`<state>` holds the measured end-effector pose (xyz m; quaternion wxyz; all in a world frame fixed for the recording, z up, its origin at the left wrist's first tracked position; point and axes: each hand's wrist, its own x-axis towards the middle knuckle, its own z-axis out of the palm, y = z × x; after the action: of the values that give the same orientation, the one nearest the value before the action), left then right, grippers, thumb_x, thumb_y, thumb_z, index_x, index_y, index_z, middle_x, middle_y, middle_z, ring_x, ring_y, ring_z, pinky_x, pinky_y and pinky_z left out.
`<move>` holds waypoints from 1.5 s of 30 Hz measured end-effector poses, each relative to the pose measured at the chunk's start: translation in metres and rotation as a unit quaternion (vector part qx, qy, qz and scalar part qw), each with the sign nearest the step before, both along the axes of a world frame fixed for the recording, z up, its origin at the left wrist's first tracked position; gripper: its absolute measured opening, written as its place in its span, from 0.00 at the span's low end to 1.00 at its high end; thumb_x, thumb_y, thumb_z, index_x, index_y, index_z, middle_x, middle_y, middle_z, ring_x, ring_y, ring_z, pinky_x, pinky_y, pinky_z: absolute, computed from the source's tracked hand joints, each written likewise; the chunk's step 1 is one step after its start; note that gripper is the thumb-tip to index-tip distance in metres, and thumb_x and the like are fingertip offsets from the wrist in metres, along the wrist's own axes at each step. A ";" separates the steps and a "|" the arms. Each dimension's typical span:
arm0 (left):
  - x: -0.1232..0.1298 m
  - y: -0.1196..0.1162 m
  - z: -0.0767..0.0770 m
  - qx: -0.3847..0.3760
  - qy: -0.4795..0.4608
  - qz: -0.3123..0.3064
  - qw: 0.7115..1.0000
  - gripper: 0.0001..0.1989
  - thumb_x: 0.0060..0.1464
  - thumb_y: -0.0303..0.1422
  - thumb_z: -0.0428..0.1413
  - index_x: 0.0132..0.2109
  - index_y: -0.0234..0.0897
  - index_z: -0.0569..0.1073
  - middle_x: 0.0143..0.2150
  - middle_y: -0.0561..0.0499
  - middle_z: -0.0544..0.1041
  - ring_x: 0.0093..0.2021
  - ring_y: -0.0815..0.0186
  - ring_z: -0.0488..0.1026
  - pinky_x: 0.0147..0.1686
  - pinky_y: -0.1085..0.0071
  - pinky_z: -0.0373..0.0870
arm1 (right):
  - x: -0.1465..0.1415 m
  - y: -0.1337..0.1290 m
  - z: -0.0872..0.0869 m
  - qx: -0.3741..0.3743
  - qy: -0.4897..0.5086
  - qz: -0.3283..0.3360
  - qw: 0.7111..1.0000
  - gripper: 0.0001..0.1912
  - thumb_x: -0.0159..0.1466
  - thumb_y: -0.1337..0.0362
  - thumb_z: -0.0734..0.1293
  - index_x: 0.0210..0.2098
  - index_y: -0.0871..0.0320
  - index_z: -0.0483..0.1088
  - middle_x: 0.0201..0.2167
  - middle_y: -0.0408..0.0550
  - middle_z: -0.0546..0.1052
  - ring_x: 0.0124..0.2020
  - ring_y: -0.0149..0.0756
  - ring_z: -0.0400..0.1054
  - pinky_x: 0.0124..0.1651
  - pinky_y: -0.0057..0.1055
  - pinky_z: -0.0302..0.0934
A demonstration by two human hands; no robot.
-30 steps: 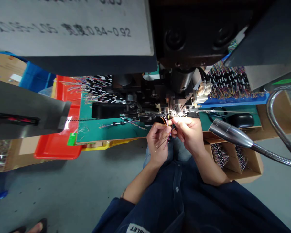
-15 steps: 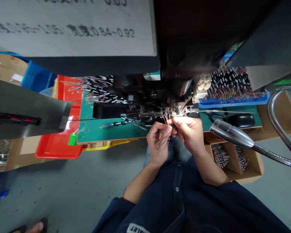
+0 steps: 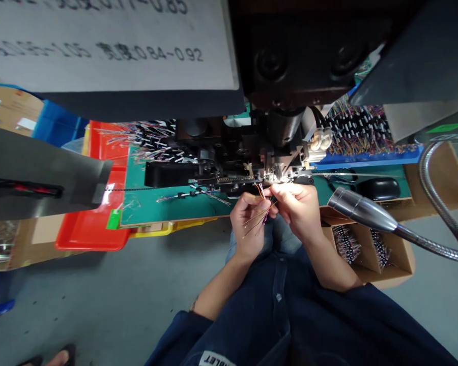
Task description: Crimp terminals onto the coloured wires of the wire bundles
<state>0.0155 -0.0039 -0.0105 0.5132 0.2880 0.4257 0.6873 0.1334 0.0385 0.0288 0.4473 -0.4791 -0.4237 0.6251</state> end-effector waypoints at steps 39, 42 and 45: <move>0.003 0.002 0.001 0.016 -0.026 0.006 1.000 0.16 0.70 0.44 0.75 0.40 0.41 0.80 0.30 0.56 0.81 0.29 0.69 0.81 0.32 0.74 0.80 | 0.002 -0.001 -0.002 -0.002 0.030 -0.008 1.000 0.20 0.73 0.44 0.80 0.37 0.55 0.89 0.20 0.42 0.78 0.17 0.30 0.65 0.21 0.30 0.58; 0.003 0.004 0.004 0.015 -0.026 0.012 0.999 0.17 0.69 0.45 0.76 0.40 0.41 0.80 0.30 0.56 0.82 0.29 0.69 0.81 0.32 0.75 0.80 | 0.000 0.000 -0.003 -0.007 0.038 -0.009 0.999 0.21 0.73 0.44 0.80 0.37 0.55 0.90 0.16 0.40 0.74 0.17 0.31 0.65 0.21 0.30 0.57; 0.003 0.005 0.006 0.009 -0.026 0.015 1.000 0.18 0.67 0.45 0.76 0.39 0.41 0.80 0.30 0.56 0.82 0.28 0.70 0.81 0.31 0.75 0.80 | -0.001 0.000 -0.002 -0.004 0.045 -0.013 0.999 0.20 0.73 0.45 0.80 0.37 0.55 0.90 0.15 0.38 0.71 0.17 0.30 0.65 0.21 0.30 0.56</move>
<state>0.0188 0.0010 -0.0049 0.5109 0.2680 0.4103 0.7062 0.1327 0.0383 0.0267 0.4725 -0.4572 -0.3945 0.6419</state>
